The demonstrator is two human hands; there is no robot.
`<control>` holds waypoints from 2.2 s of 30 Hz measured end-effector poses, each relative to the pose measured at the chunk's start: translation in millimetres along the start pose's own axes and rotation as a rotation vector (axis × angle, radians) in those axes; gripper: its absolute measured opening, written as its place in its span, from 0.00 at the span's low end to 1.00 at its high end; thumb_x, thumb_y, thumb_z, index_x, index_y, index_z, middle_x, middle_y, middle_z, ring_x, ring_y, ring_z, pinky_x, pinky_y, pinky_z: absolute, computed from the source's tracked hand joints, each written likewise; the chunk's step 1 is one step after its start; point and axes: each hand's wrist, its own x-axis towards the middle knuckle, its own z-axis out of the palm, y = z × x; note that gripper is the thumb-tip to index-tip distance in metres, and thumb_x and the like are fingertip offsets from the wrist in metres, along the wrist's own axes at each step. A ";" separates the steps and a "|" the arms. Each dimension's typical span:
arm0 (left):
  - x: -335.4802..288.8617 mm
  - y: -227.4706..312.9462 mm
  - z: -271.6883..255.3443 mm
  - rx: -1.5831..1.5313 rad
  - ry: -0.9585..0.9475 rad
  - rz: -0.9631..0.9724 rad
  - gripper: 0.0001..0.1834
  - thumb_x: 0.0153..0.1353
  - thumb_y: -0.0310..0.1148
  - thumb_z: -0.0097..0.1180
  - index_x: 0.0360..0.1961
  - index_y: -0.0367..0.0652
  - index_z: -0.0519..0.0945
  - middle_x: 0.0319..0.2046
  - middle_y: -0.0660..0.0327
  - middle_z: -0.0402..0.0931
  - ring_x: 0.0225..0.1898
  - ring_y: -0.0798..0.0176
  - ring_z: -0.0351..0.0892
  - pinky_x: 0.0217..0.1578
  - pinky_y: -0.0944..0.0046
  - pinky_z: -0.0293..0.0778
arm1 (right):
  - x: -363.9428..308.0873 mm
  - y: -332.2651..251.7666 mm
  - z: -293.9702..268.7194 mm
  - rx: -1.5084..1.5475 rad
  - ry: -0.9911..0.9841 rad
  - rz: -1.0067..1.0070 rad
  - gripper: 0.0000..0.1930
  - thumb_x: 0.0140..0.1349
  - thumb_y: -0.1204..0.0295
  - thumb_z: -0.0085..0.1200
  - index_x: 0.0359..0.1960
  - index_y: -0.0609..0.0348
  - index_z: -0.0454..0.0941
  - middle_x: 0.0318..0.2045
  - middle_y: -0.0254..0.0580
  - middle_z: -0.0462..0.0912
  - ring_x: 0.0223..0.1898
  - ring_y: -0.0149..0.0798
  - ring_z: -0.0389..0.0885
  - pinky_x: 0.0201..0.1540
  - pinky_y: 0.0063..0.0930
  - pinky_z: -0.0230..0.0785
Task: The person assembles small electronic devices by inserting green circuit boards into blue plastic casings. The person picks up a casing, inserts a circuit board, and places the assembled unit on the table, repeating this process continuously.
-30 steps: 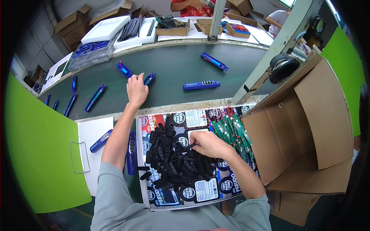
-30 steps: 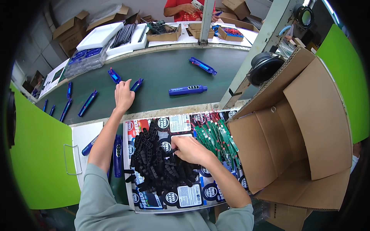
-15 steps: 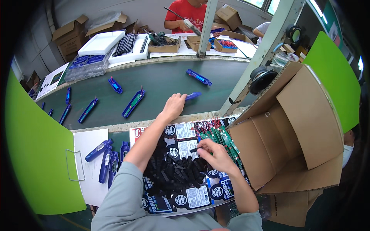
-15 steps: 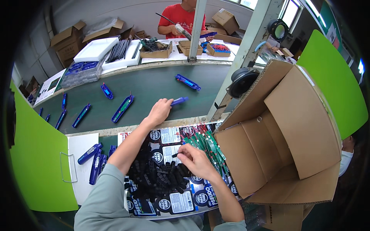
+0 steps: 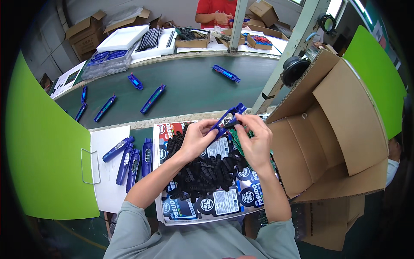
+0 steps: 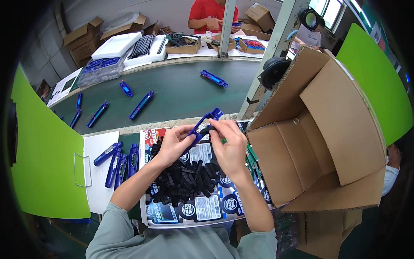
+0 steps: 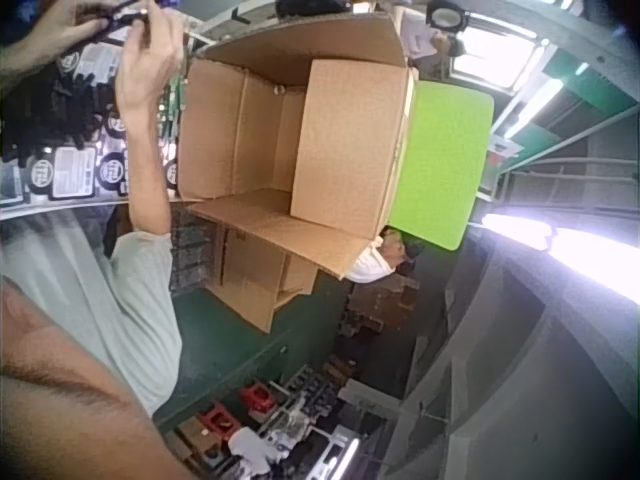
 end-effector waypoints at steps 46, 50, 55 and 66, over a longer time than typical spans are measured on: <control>-50.1 1.8 8.8 -0.034 0.129 -0.076 0.14 0.69 0.28 0.59 0.53 0.32 0.80 0.30 0.63 0.82 0.26 0.74 0.81 0.25 0.73 0.75 | -19.6 109.2 -42.0 -0.368 -0.230 0.411 0.11 0.60 0.71 0.62 0.43 0.62 0.82 0.32 0.47 0.87 0.33 0.43 0.87 0.40 0.38 0.79; -50.2 0.8 9.5 -0.086 0.148 -0.087 0.14 0.70 0.29 0.59 0.52 0.32 0.81 0.28 0.64 0.81 0.26 0.74 0.80 0.25 0.72 0.75 | -9.9 64.3 -56.0 -0.180 -0.055 0.291 0.11 0.62 0.77 0.61 0.46 0.64 0.78 0.29 0.38 0.83 0.31 0.30 0.81 0.37 0.27 0.76; -52.2 5.7 11.8 -0.232 0.091 -0.098 0.18 0.72 0.34 0.57 0.57 0.34 0.78 0.37 0.61 0.81 0.33 0.71 0.82 0.32 0.70 0.79 | -12.4 -8.9 -48.4 0.374 -0.012 0.242 0.15 0.67 0.82 0.56 0.55 0.71 0.74 0.37 0.38 0.82 0.35 0.26 0.80 0.40 0.20 0.74; -62.4 19.6 20.6 -0.364 0.115 0.029 0.20 0.77 0.38 0.48 0.62 0.36 0.76 0.41 0.59 0.84 0.37 0.70 0.84 0.36 0.69 0.79 | -38.2 -39.6 7.7 0.431 -0.018 0.096 0.14 0.65 0.84 0.58 0.52 0.70 0.77 0.38 0.43 0.83 0.36 0.31 0.85 0.40 0.23 0.78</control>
